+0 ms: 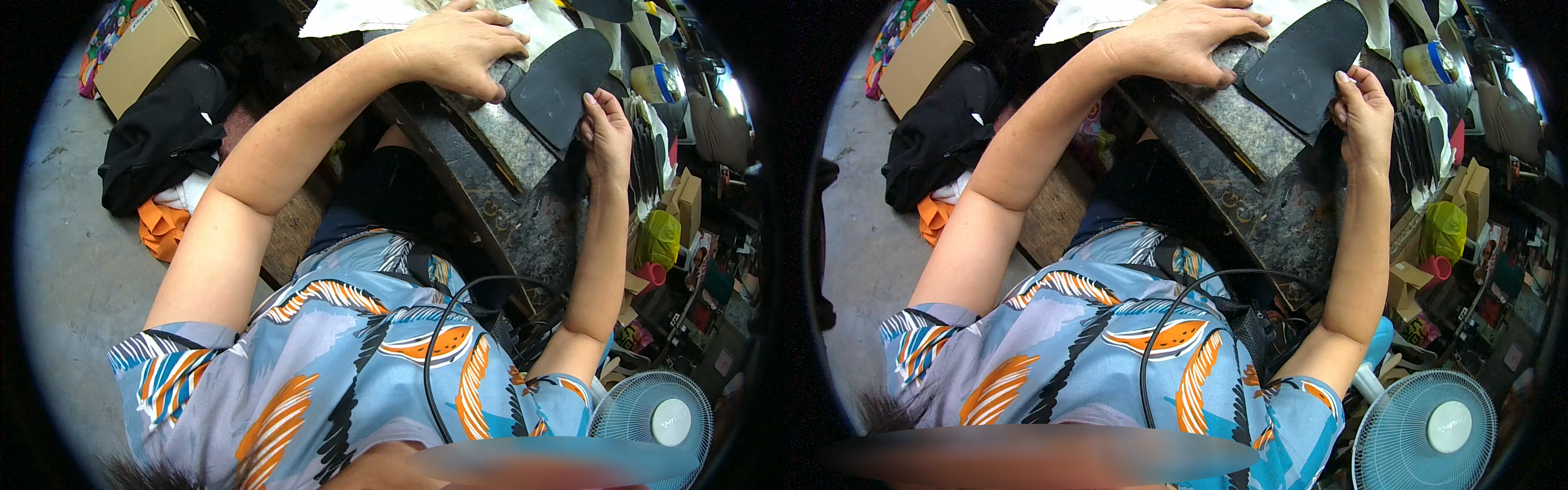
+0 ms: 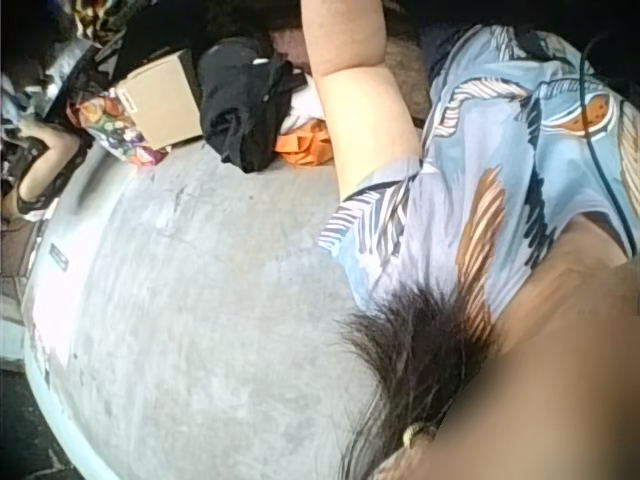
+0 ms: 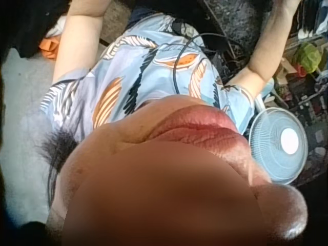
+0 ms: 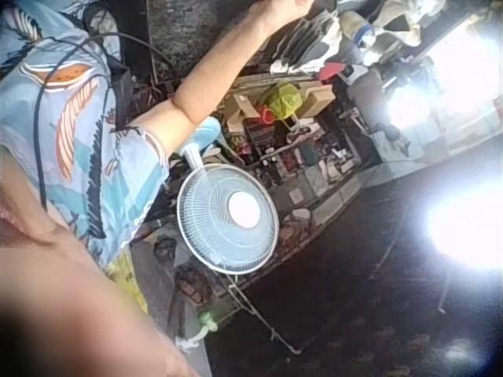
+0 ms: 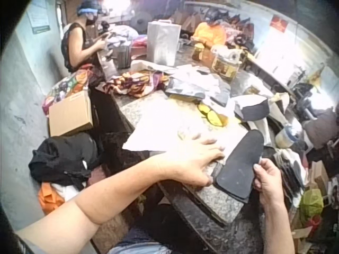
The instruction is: The person repeatedly places black insole pieces onto white paper templates on a workbench, then adds yellow insole pieces on top, pressing them together. The person handles the pieces one at a time, aligning and stacking them into small piles.
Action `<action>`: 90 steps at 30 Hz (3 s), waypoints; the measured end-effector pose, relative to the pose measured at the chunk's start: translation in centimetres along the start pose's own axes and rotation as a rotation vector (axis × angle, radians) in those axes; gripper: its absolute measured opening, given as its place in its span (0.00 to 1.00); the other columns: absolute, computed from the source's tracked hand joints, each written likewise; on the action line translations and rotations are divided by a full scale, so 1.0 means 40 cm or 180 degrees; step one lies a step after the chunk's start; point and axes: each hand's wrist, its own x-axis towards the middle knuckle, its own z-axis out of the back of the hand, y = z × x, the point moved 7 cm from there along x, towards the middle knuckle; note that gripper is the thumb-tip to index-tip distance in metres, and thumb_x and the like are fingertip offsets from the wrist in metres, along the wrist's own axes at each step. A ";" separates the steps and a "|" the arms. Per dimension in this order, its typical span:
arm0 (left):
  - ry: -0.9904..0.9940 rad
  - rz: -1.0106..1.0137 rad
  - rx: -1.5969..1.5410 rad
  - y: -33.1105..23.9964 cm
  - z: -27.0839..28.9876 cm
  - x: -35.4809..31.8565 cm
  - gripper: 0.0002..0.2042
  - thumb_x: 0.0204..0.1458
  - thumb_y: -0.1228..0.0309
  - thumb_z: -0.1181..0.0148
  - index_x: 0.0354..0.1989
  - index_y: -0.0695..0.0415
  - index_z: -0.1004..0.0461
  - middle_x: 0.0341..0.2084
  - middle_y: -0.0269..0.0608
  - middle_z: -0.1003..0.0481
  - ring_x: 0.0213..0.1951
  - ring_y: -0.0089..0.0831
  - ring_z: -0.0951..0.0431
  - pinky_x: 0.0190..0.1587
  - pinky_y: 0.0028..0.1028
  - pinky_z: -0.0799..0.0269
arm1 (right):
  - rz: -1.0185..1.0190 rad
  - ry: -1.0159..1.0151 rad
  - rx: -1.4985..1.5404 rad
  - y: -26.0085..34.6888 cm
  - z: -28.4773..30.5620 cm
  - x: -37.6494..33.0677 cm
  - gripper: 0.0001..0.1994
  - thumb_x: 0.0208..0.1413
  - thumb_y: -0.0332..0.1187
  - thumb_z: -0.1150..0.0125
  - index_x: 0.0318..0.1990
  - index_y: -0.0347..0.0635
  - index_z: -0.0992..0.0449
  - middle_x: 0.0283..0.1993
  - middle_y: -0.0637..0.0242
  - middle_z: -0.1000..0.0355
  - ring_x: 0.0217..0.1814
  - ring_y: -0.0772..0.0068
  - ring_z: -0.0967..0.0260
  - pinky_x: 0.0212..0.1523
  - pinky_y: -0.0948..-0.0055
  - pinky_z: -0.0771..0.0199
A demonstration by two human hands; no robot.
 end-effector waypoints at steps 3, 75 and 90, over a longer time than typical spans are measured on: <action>0.0048 0.0015 -0.0127 -0.002 0.004 -0.004 0.34 0.41 0.59 0.39 0.58 0.63 0.31 0.63 0.53 0.35 0.68 0.49 0.43 0.71 0.50 0.54 | -0.0065 -0.0056 0.0059 -0.004 0.004 0.000 0.07 0.61 0.29 0.39 0.45 0.39 0.26 0.23 0.80 0.35 0.15 0.90 0.49 0.16 0.85 0.54; -0.1003 0.0259 -0.0126 0.043 -0.004 -0.001 0.28 0.61 0.61 0.48 0.68 0.56 0.41 0.64 0.54 0.38 0.67 0.48 0.40 0.70 0.40 0.49 | 0.2025 0.1183 -0.2513 0.062 -0.125 -0.144 0.29 0.62 0.36 0.45 0.70 0.44 0.40 0.74 0.57 0.45 0.77 0.57 0.50 0.74 0.59 0.54; -0.0559 -0.0071 0.0950 0.023 -0.037 0.098 0.28 0.57 0.75 0.50 0.69 0.47 0.39 0.60 0.50 0.30 0.63 0.43 0.33 0.67 0.39 0.42 | 0.1351 -0.0440 -0.3611 0.100 0.010 0.083 0.20 0.56 0.53 0.38 0.46 0.48 0.17 0.42 0.59 0.23 0.46 0.57 0.24 0.47 0.63 0.27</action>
